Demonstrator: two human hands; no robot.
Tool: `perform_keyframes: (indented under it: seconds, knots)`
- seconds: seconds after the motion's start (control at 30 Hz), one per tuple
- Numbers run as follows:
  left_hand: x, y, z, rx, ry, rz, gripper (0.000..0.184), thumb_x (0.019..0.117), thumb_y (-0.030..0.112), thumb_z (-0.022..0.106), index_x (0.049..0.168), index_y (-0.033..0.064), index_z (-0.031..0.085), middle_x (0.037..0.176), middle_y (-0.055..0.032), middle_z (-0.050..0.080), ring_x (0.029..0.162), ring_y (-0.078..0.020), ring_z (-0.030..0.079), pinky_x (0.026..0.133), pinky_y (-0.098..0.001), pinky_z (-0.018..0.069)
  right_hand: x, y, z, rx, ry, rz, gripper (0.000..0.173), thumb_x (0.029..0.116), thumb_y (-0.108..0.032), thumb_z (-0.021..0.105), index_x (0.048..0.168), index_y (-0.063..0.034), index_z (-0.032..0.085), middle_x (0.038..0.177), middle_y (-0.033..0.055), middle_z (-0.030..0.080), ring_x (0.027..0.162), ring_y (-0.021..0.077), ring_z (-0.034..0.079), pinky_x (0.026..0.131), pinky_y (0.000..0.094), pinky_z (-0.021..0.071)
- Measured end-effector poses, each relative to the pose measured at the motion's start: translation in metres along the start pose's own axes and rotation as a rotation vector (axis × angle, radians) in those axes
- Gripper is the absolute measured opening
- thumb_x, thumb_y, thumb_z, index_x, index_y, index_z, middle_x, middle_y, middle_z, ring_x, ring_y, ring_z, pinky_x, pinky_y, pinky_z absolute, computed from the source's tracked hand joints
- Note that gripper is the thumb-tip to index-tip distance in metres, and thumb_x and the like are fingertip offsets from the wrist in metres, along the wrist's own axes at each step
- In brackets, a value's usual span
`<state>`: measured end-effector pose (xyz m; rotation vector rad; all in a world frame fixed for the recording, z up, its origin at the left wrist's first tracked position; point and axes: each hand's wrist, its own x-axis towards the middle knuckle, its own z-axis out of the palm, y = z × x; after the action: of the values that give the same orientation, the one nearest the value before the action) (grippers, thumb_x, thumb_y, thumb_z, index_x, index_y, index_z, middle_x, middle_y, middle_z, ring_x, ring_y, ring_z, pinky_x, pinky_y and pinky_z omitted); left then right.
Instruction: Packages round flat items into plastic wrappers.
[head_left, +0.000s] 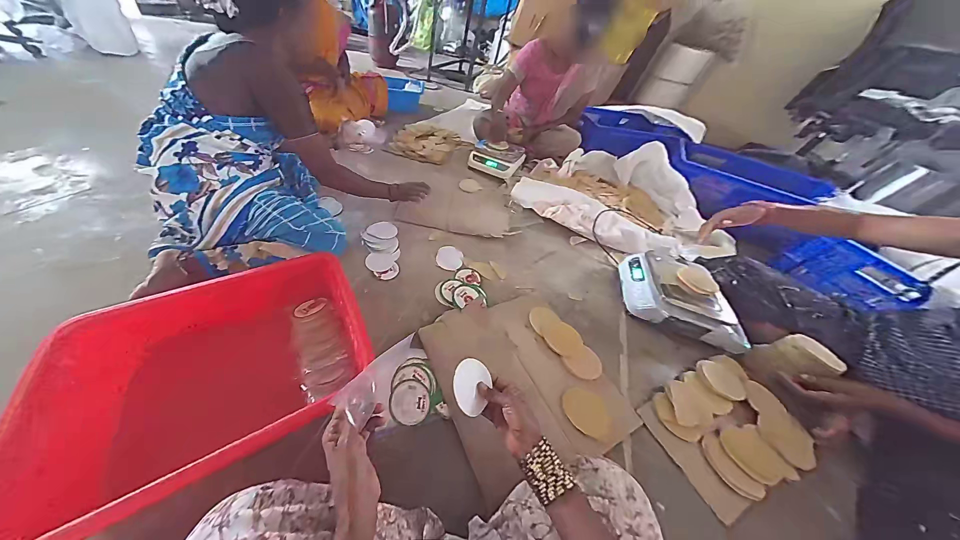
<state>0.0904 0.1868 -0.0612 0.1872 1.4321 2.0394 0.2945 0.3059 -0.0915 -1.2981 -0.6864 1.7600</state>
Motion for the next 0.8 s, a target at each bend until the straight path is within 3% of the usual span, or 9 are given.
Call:
perform_keyframes:
  seconds: [0.1, 0.2, 0.27, 0.33, 0.43, 0.5, 0.57, 0.67, 0.8]
  knots:
    - [-0.003, 0.003, 0.001, 0.034, -0.006, -0.006, 0.03, 0.1071, 0.004, 0.03, 0.105, 0.0028, 0.06, 0.076, 0.0023, 0.073, 0.066, -0.0071, 0.071, 0.06, -0.0219, 0.0592, 0.006, -0.015, -0.005, -0.009, 0.13, -0.053, 0.004, 0.0989, 0.002, 0.059, 0.103, 0.0022, 0.061, 0.084, 0.0117, 0.071, 0.068, 0.0191, 0.071, 0.064, 0.0347, 0.0622]
    - [-0.003, 0.0, -0.002, 0.036, -0.042, -0.004, 0.031, 0.1062, 0.004, 0.027, 0.106, 0.0047, 0.059, 0.079, 0.0039, 0.074, 0.069, -0.0065, 0.072, 0.063, -0.0223, 0.0603, 0.027, -0.048, -0.03, -0.267, 0.345, -0.399, 0.014, 0.1004, -0.003, 0.057, 0.109, 0.0069, 0.061, 0.088, 0.012, 0.066, 0.073, 0.0151, 0.066, 0.067, 0.0319, 0.058]
    - [-0.003, -0.002, -0.003, 0.032, -0.067, -0.008, 0.032, 0.1063, 0.005, 0.028, 0.106, 0.0053, 0.06, 0.08, 0.0035, 0.074, 0.07, -0.0069, 0.072, 0.064, -0.0227, 0.0606, 0.052, -0.073, -0.062, -0.646, 0.565, -0.692, 0.025, 0.1002, -0.012, 0.06, 0.114, 0.0086, 0.066, 0.099, 0.0217, 0.069, 0.09, 0.0287, 0.068, 0.084, 0.0465, 0.055]
    - [-0.004, -0.002, -0.003, 0.044, -0.093, -0.018, 0.032, 0.1079, 0.006, 0.028, 0.107, 0.0047, 0.06, 0.08, 0.0025, 0.075, 0.071, -0.0081, 0.072, 0.066, -0.0236, 0.0609, 0.073, -0.1, -0.088, -1.018, 0.706, -0.839, 0.034, 0.105, -0.014, 0.05, 0.126, 0.0074, 0.066, 0.114, 0.03, 0.07, 0.103, 0.0468, 0.069, 0.092, 0.0639, 0.0497]
    - [-0.006, -0.002, -0.003, 0.075, -0.13, -0.028, 0.031, 0.108, 0.008, 0.03, 0.106, 0.005, 0.061, 0.081, 0.0025, 0.075, 0.071, -0.0085, 0.073, 0.066, -0.0241, 0.0613, 0.096, -0.119, -0.115, -1.493, 0.579, -0.597, 0.04, 0.1079, -0.01, 0.038, 0.141, -0.0016, 0.059, 0.138, 0.0248, 0.062, 0.127, 0.0445, 0.061, 0.106, 0.062, 0.044]
    - [-0.005, -0.003, -0.004, 0.089, -0.146, -0.032, 0.028, 0.1081, 0.009, 0.033, 0.108, 0.0057, 0.06, 0.082, 0.0027, 0.075, 0.072, -0.0084, 0.073, 0.067, -0.0245, 0.0613, 0.119, -0.113, -0.133, -1.696, 0.355, -0.365, 0.041, 0.1026, -0.009, 0.05, 0.143, -0.0051, 0.057, 0.145, 0.0238, 0.056, 0.135, 0.0435, 0.053, 0.11, 0.0617, 0.0423]
    - [-0.006, -0.002, -0.003, 0.103, -0.148, -0.028, 0.026, 0.1079, 0.01, 0.035, 0.107, 0.0071, 0.061, 0.082, 0.0038, 0.074, 0.071, -0.0075, 0.072, 0.068, -0.024, 0.0608, 0.138, -0.1, -0.147, -1.735, 0.221, -0.29, 0.055, 0.0987, -0.023, 0.064, 0.149, -0.0054, 0.051, 0.154, 0.0221, 0.047, 0.143, 0.0424, 0.044, 0.114, 0.0617, 0.0362]
    - [-0.006, -0.003, -0.004, 0.122, -0.161, -0.021, 0.027, 0.1068, 0.008, 0.034, 0.108, 0.0073, 0.061, 0.084, 0.0046, 0.074, 0.073, -0.007, 0.071, 0.069, -0.0244, 0.0605, 0.146, -0.097, -0.148, -1.682, 0.287, -0.27, 0.078, 0.0915, -0.035, 0.076, 0.153, -0.0016, 0.042, 0.153, 0.026, 0.046, 0.141, 0.0447, 0.044, 0.114, 0.0597, 0.0377]
    - [-0.002, -0.01, -0.006, 0.145, -0.189, -0.041, 0.027, 0.1077, 0.01, 0.033, 0.111, 0.0065, 0.06, 0.086, 0.0038, 0.074, 0.074, -0.0081, 0.072, 0.07, -0.026, 0.0612, 0.153, -0.109, -0.144, -1.686, 0.316, -0.174, 0.075, 0.0909, -0.04, 0.076, 0.147, 0.0018, 0.049, 0.147, 0.0302, 0.049, 0.136, 0.0492, 0.047, 0.108, 0.0632, 0.0413]
